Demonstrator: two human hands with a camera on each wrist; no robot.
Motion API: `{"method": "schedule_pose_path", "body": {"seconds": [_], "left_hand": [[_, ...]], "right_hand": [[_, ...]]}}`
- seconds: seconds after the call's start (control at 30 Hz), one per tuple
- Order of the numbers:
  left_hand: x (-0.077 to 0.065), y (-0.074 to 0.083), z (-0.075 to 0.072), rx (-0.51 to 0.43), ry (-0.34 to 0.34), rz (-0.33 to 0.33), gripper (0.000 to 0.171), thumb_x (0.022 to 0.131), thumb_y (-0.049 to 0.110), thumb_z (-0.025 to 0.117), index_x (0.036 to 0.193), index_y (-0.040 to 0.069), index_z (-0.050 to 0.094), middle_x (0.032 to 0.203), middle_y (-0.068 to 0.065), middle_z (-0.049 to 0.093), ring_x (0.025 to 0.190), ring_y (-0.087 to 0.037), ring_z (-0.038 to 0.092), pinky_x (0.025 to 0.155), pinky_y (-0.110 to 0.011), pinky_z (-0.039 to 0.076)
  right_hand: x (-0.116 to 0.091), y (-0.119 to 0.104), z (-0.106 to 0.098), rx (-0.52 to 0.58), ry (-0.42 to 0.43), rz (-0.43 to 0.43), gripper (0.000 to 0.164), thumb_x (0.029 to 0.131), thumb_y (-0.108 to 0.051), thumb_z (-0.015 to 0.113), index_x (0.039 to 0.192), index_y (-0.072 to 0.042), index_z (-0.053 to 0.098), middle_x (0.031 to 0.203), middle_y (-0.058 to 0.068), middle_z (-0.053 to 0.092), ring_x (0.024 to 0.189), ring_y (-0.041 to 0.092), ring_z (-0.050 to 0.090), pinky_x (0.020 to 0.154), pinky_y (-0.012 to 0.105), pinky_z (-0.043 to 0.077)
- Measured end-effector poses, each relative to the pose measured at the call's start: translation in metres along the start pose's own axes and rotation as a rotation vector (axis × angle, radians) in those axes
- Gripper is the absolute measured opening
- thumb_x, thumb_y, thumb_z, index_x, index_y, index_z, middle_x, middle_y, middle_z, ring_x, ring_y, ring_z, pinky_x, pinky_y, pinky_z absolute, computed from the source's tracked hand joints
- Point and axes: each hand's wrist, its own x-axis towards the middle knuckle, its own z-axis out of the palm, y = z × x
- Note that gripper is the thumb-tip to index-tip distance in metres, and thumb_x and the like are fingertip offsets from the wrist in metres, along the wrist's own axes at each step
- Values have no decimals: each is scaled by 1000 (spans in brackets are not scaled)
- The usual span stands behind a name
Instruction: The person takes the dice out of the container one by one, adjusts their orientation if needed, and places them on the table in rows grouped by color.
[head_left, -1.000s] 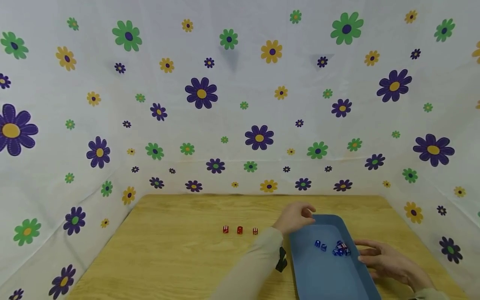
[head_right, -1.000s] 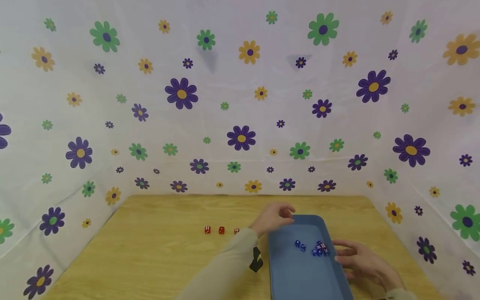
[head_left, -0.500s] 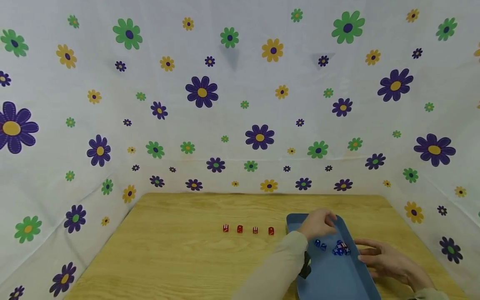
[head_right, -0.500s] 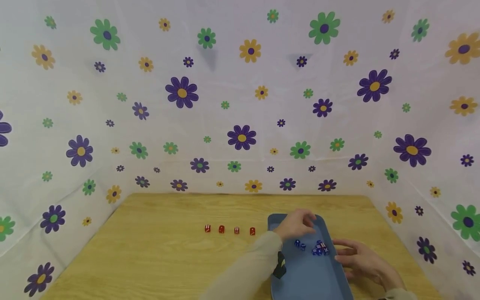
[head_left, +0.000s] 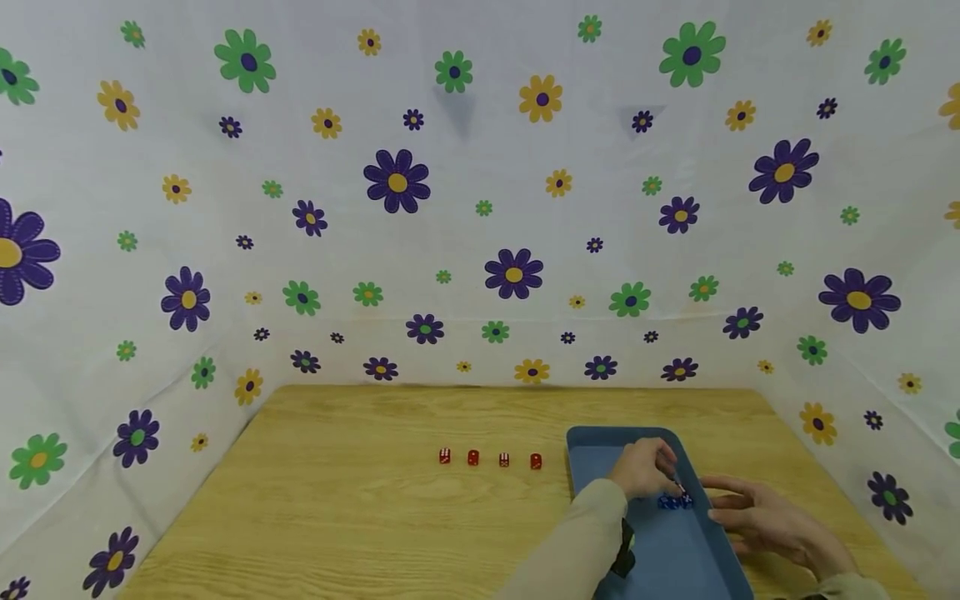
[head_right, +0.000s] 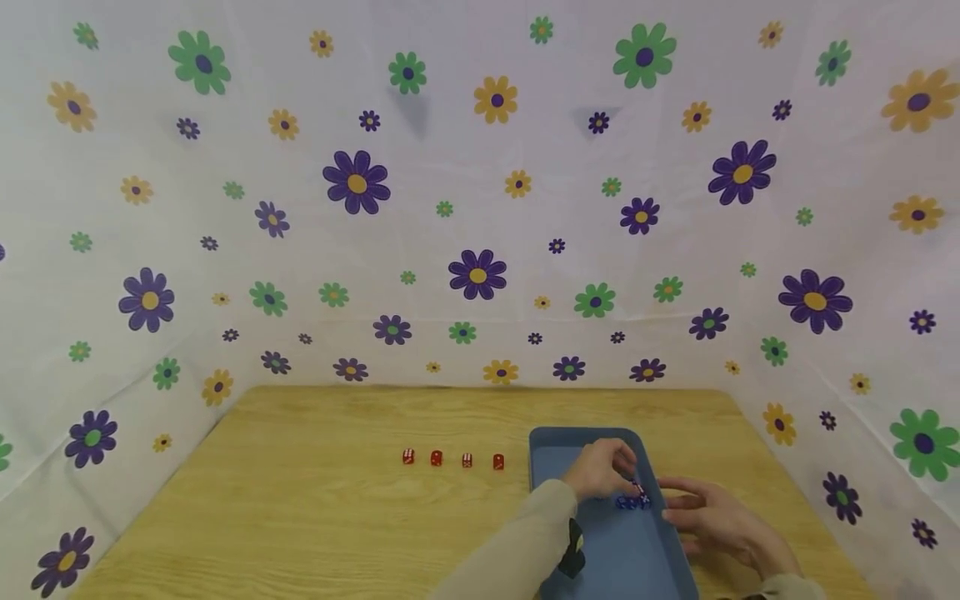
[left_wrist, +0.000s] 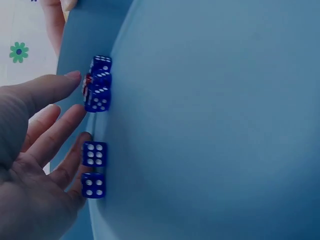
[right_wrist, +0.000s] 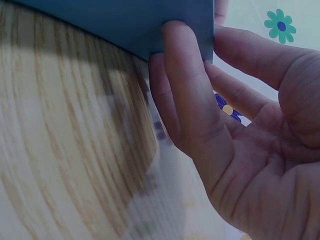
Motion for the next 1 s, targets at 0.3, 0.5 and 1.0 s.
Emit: {"method": "schedule_pose_path", "body": {"seconds": [0.3,0.5,1.0], "left_hand": [[-1,-4,5,69,5,1,26,76,16,85,94,21,67,90,10,68,79,-5,59,74,-25,50],[0,-11,13,61,40,32,21,76,18,86,89,21,69,84,11,69,76,-3,57,75,-23,48],[0,-16,17,70,11,96,21,82,16,80,100,20,72,90,12,73,82,2,62,85,-21,47]], "right_hand": [[3,-5,0,-12,10,15,76,96,-15,63,152,8,17,134,24,55,107,27,65,84,47,56],[0,-1,1,-4,7,15,75,96,-16,63,151,8,19,136,28,52,109,27,64,85,48,56],[1,2,0,44,-32,0,69,97,-13,60,152,5,22,130,16,59,109,27,64,87,49,55]]}}
